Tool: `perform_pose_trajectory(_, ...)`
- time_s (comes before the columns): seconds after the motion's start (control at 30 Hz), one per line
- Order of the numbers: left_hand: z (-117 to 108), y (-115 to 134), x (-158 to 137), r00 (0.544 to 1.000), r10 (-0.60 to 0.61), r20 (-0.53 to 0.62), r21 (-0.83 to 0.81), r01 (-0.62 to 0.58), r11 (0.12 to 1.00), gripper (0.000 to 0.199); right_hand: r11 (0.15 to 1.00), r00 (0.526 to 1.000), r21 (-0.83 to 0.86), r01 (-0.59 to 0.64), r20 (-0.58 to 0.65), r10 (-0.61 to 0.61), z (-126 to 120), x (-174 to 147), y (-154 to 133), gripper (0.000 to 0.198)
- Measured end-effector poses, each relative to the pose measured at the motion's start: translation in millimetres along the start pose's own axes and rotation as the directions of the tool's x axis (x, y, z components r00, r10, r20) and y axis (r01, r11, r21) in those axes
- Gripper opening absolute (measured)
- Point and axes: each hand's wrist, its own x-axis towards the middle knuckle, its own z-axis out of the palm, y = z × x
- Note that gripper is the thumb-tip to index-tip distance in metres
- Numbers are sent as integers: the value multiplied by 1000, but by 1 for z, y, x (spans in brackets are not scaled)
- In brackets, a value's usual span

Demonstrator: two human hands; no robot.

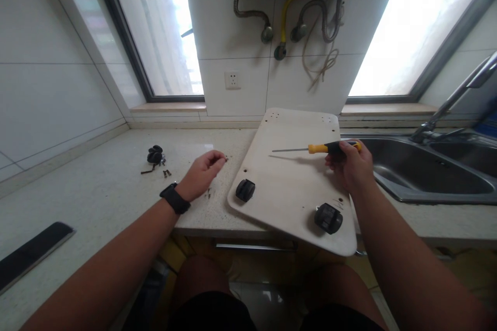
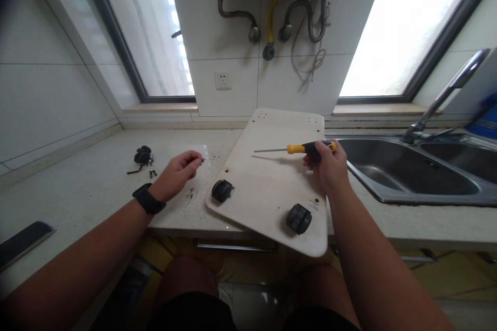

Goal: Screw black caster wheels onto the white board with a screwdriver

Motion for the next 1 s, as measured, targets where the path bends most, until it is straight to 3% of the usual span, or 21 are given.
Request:
perform_pose_trajectory(0.07, 24, 37, -12, 972, 184, 149, -217, -149, 965, 27, 1000, 1000, 31, 4, -12, -4, -1, 0, -1, 33)
perform_pose_trajectory(0.13, 42, 68, -23, 933, 293, 208, -322, -217, 921, 19, 997, 999, 77, 22, -32, -20, -2, 0, -4, 30)
perform_pose_trajectory(0.27, 59, 103, -42, 878, 441, 187, -240, -394, 887, 10, 981, 996, 182, 66, -67, -55, -4, -3, -12, 31)
perform_pose_trajectory(0.37, 64, 102, -49, 857, 467, 220, -228, -420, 878, 10, 971, 997, 232, 59, -71, -44, -7, -8, -17, 32)
perform_pose_trajectory(0.67, 66, 78, -41, 932, 319, 169, -295, -261, 919, 15, 963, 998, 268, 21, -60, -5, -12, -65, -42, 21)
perform_pose_trajectory(0.83, 66, 73, -41, 932, 313, 183, -303, -249, 920, 16, 972, 995, 234, 36, -103, -13, -10, -103, -52, 15)
perform_pose_trajectory(1.0, 66, 71, -41, 925, 330, 188, -277, -273, 921, 15, 974, 983, 212, 83, -177, -46, -8, -119, -53, 14)
